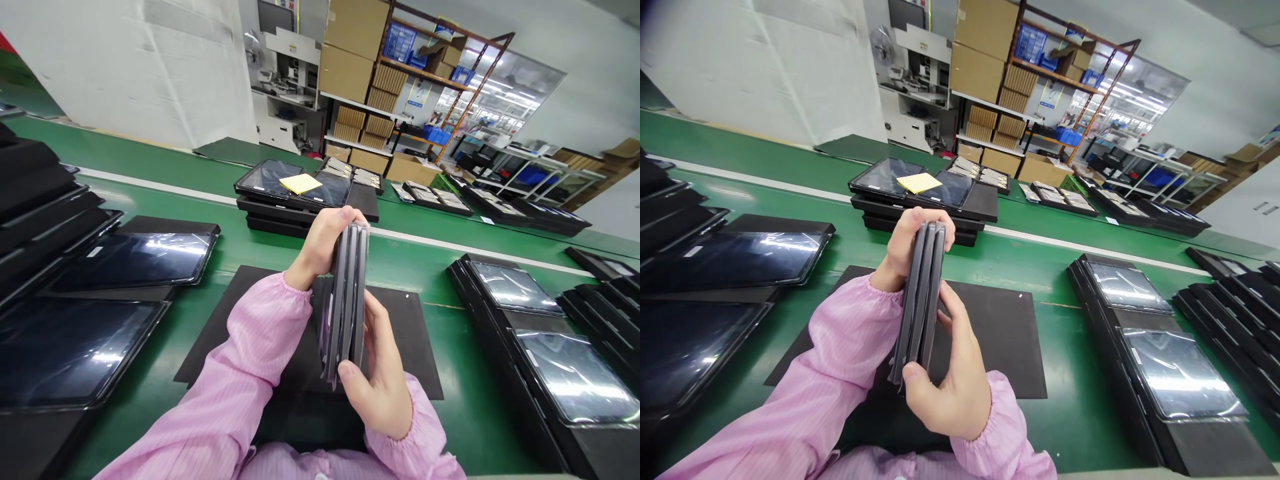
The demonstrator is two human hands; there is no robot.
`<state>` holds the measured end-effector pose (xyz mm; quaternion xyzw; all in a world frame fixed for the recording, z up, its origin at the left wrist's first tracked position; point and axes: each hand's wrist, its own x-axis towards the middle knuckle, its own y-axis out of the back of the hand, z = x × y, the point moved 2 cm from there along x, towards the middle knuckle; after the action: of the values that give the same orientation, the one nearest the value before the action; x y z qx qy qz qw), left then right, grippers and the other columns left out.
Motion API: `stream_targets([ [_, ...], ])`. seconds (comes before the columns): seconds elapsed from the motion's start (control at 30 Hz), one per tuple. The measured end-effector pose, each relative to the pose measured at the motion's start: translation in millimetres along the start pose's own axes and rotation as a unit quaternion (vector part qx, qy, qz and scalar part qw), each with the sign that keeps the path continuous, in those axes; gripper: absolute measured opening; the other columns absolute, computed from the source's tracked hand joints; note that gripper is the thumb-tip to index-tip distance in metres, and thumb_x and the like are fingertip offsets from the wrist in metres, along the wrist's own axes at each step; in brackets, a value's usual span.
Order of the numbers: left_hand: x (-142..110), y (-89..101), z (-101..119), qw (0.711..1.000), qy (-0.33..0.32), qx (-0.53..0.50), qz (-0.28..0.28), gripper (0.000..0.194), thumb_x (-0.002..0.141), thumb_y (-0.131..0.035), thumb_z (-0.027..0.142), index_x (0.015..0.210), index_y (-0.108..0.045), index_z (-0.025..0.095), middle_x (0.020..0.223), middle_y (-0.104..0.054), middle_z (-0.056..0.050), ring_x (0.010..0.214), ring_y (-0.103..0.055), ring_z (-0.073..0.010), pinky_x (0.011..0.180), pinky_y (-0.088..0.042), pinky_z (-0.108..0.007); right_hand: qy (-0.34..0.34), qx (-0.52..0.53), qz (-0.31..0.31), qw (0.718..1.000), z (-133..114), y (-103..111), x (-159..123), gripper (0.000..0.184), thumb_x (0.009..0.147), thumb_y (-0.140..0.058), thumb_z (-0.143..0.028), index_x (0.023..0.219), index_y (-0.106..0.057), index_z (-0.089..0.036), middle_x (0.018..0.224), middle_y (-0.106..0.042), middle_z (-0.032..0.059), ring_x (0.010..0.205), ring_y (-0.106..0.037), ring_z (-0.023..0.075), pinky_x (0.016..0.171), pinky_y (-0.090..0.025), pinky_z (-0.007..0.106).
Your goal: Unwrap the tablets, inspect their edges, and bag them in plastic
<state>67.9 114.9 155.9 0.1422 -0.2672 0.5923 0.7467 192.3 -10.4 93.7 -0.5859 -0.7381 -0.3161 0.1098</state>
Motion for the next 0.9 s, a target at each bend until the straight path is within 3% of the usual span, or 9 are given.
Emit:
stream_targets([
  [0.27, -0.4, -2.3, 3.2, 1.000, 0.008, -0.008, -0.006, 0.070, 0.080, -0.049, 0.082, 0.058, -0.058, 0.016, 0.046, -0.052, -0.001, 0.037, -0.040, -0.0094, 0.040, -0.030, -0.026, 0.010, 0.028, -0.001, 1.000, -3.4, 3.3, 0.5, 0.063, 0.098, -0.053, -0.039, 0.155, -0.029, -0.024, 0.151, -0.050, 0.0161, 0.140, -0.052, 0.0325, 0.111, -0.052, 0.051],
  [0.63, -1.6, -4.1, 2.3, 1.000, 0.018, -0.015, -0.009, 0.070, 0.073, -0.056, 0.085, 0.056, -0.058, 0.016, 0.044, -0.053, -0.001, 0.036, -0.042, -0.0102, 0.038, -0.030, -0.025, 0.002, 0.053, 0.010, 0.999, -4.2, 6.0, -2.1, 0.055, 0.103, -0.049, -0.044, 0.155, -0.033, -0.032, 0.152, -0.053, 0.0079, 0.139, -0.054, 0.0275, 0.115, -0.047, 0.047],
  [0.9, -2.6, -4.7, 2.6, 0.999, 0.015, -0.006, -0.030, 0.071, 0.076, -0.053, 0.084, 0.057, -0.059, 0.016, 0.046, -0.053, -0.001, 0.039, -0.042, -0.0103, 0.039, -0.031, -0.025, -0.003, 0.038, 0.045, 0.998, -4.0, 4.6, -4.2, 0.051, 0.100, -0.054, -0.035, 0.150, -0.040, -0.032, 0.145, -0.061, 0.0076, 0.132, -0.060, 0.0265, 0.111, -0.052, 0.044],
])
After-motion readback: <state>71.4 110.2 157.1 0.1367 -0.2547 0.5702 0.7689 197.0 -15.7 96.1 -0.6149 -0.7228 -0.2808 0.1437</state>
